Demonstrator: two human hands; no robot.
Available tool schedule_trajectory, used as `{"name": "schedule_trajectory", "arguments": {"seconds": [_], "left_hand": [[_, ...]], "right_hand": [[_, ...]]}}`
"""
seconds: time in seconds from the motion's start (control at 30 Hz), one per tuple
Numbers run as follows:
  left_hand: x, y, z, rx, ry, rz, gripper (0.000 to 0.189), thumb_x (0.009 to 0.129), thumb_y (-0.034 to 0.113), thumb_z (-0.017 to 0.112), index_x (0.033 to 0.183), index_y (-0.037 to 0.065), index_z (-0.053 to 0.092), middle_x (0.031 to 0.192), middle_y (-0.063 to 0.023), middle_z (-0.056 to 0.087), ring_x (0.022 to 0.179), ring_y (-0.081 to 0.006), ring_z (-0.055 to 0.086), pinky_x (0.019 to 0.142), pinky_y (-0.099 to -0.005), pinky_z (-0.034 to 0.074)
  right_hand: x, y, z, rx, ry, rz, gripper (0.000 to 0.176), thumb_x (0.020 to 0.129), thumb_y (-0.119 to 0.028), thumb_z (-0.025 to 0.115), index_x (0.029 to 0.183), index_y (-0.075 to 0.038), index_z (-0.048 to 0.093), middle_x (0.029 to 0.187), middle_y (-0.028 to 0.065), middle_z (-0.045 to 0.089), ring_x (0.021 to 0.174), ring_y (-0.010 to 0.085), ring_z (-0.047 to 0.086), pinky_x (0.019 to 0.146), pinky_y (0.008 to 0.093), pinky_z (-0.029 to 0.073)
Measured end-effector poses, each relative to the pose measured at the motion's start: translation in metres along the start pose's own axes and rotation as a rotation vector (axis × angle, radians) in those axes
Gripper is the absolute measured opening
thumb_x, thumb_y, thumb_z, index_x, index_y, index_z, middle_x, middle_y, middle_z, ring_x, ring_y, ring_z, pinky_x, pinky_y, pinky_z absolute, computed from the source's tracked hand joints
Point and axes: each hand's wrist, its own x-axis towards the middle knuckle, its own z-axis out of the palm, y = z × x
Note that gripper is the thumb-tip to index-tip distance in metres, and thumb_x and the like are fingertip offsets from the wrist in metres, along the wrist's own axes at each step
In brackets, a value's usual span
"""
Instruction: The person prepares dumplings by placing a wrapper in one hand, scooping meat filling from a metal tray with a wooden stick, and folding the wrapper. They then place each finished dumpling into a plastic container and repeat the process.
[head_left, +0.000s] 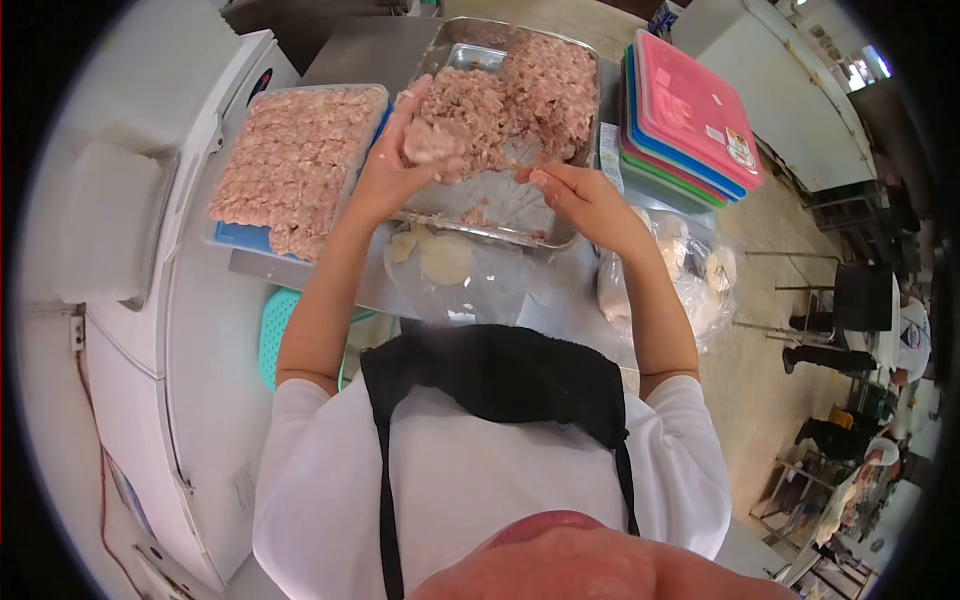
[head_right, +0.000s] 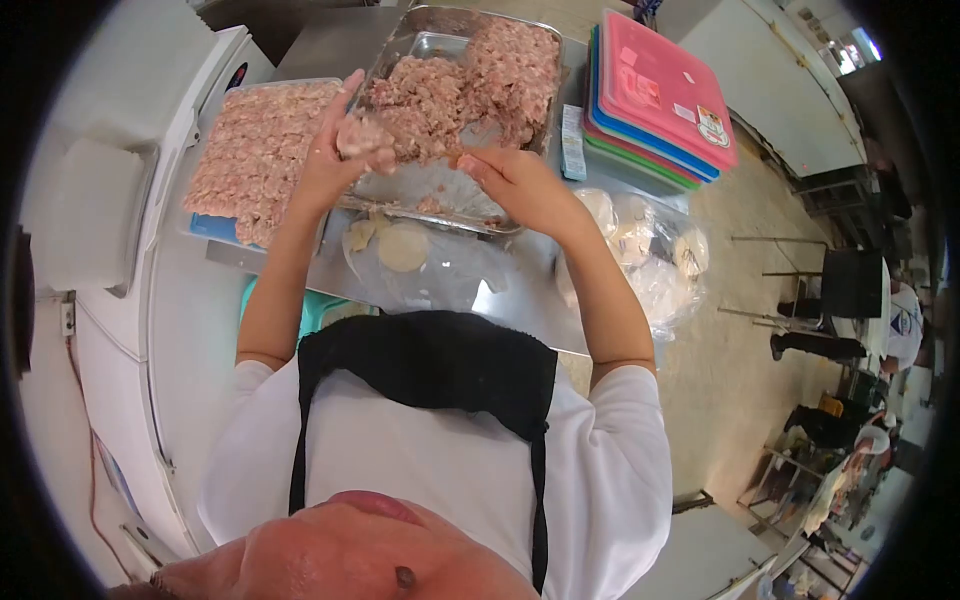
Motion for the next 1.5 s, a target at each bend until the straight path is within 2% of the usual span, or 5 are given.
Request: {"name": "schedule_trajectory", "arguments": {"seconds": [0.37, 0.57, 0.73, 1.1, 1.5], "left_hand": [[0.011, 0.006, -0.02, 0.677, -0.518, 0.105, 0.042, 0.071, 0.017, 0.079, 0.106, 0.0, 0.062, 0.095, -0.0067, 0.065, 0.09, -0.0163, 0.06, 0.079, -0.032, 0.05], [0.017, -0.051, -0.043, 0.275, -0.068, -0.581, 0.038, 0.077, 0.022, 0.077, 0.107, 0.004, 0.062, 0.093, -0.0034, 0.064, 0.087, -0.0139, 0.059, 0.077, -0.0281, 0.048], [0.015, -0.072, -0.054, 0.365, -0.097, -0.41, 0.046, 0.079, 0.019, 0.074, 0.12, 0.006, 0.058, 0.096, -0.0024, 0.064, 0.086, -0.0127, 0.059, 0.075, -0.0263, 0.048], [0.005, 0.023, -0.025, 0.67, -0.341, 0.048, 0.047, 0.075, 0.024, 0.077, 0.113, 0.003, 0.061, 0.107, -0.0139, 0.065, 0.098, -0.0233, 0.06, 0.087, -0.0337, 0.047], [-0.001, 0.008, -0.051, 0.656, -0.22, -0.005, 0.048, 0.071, 0.026, 0.078, 0.111, 0.004, 0.062, 0.101, -0.0093, 0.067, 0.089, -0.0245, 0.063, 0.082, -0.0361, 0.048]], "right_hand": [[0.034, 0.063, 0.021, -0.042, -0.136, -0.227, 0.031, 0.093, -0.031, 0.057, 0.114, -0.01, 0.064, 0.094, 0.0172, 0.067, 0.081, 0.0323, 0.064, 0.075, 0.0346, 0.049], [0.05, 0.057, 0.024, -0.544, 0.264, -0.335, 0.023, 0.089, -0.026, 0.058, 0.109, -0.016, 0.065, 0.084, 0.0121, 0.064, 0.075, 0.0309, 0.065, 0.065, 0.0453, 0.05], [0.067, 0.122, 0.044, -0.818, 0.158, -0.167, 0.021, 0.091, -0.025, 0.053, 0.105, -0.016, 0.065, 0.082, 0.0126, 0.063, 0.075, 0.0323, 0.065, 0.063, 0.0472, 0.05], [0.005, 0.018, 0.024, 0.008, 0.022, -0.252, 0.029, 0.092, -0.025, 0.06, 0.11, -0.004, 0.066, 0.094, 0.0133, 0.069, 0.084, 0.0212, 0.064, 0.077, 0.0302, 0.049], [0.017, 0.05, 0.061, -0.803, 0.278, -0.03, 0.026, 0.089, -0.022, 0.061, 0.114, -0.018, 0.065, 0.086, 0.0111, 0.063, 0.077, 0.0338, 0.062, 0.068, 0.0421, 0.049]]}}
